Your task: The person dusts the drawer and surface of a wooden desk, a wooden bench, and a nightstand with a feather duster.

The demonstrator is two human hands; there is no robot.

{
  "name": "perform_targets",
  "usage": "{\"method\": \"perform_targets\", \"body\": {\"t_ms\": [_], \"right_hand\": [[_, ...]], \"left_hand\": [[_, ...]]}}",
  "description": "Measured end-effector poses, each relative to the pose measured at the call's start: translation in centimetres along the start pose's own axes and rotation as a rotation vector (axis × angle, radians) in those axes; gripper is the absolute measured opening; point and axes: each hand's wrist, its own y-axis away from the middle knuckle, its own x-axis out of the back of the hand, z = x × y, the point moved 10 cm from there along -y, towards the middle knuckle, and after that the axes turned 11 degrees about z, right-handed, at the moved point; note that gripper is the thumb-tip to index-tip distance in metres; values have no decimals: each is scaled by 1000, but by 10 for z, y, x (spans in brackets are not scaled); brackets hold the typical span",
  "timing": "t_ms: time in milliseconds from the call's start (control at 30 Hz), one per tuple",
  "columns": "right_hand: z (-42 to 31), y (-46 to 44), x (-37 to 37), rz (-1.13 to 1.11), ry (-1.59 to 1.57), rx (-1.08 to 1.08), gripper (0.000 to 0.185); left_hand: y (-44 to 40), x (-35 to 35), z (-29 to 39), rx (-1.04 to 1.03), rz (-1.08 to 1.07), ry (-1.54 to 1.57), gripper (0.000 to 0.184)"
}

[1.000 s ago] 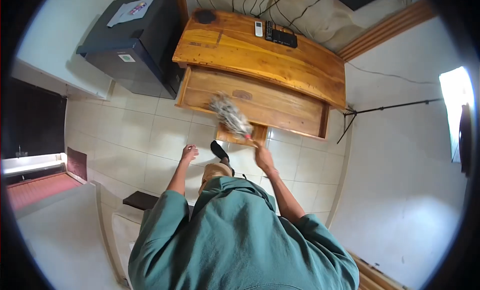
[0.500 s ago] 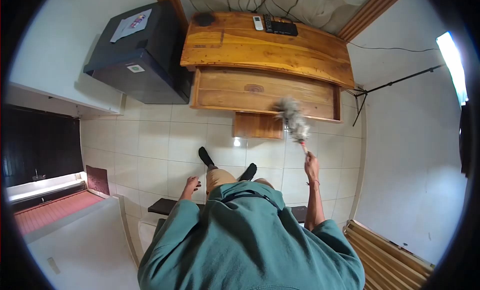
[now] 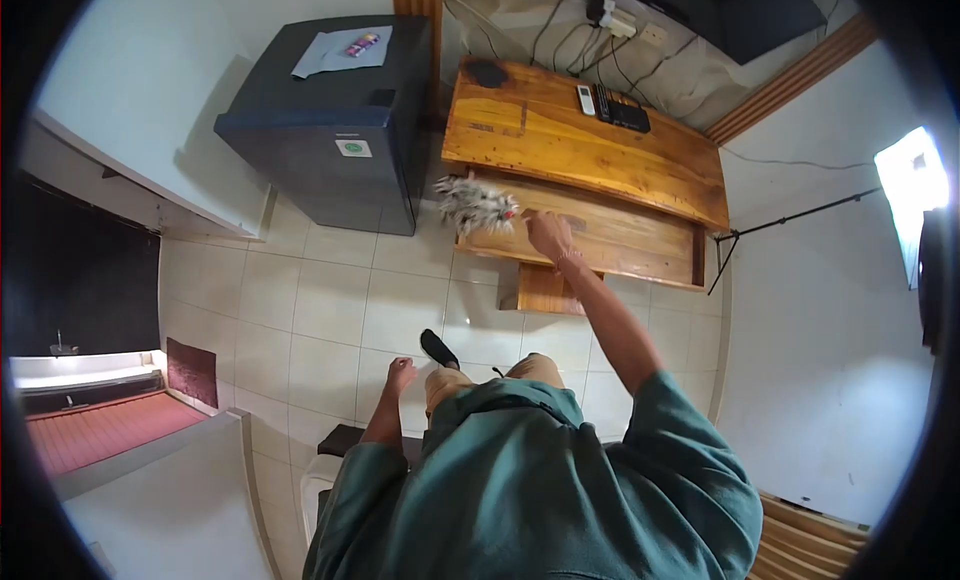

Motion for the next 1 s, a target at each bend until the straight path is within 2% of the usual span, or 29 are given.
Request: {"method": "perform_targets", "body": {"t_ms": [67, 167, 267, 367, 467, 500, 600, 700, 800, 900, 933, 967, 1000], "right_hand": [[-7, -31, 1, 94, 65, -11, 20], [-45, -50, -36, -133, 46, 135, 17], [-66, -77, -36, -183, 228, 161, 17], [-65, -91, -34, -8, 291, 108, 24], [-86, -84, -48, -179, 273, 253, 19], [-89, -83, -45, -310, 275, 226, 19], [-76, -89, -17, -208, 237, 75, 18], [-62, -79, -26, -88, 210, 102, 18], [-67, -68, -44, -219, 193, 217, 18], [-55, -61, -23, -100, 189, -48, 19], [-38, -63, -52, -116, 220, -50, 19], [-48, -55, -46, -29, 306, 58, 19], [-67, -43, -31, -161, 301, 87, 18]], "left_hand": [[-2, 25, -5, 60, 38, -22, 34], [19, 64, 4, 30, 84, 176, 37], [21, 82, -23, 94, 112, 298, 40], [23, 92, -55, 222, 137, 343, 40], [30, 89, -81, 326, 110, 339, 39], [31, 85, -79, 328, 79, 332, 39], [28, 81, -70, 293, 42, 285, 38], [22, 79, -48, 288, 28, 297, 41], [13, 80, -15, 193, 23, 225, 45], [5, 82, 16, 148, 11, 187, 45], [5, 80, 27, 119, 8, 160, 44], [-2, 79, 32, 126, 0, 116, 44], [-5, 78, 38, 109, 2, 111, 44]]}}
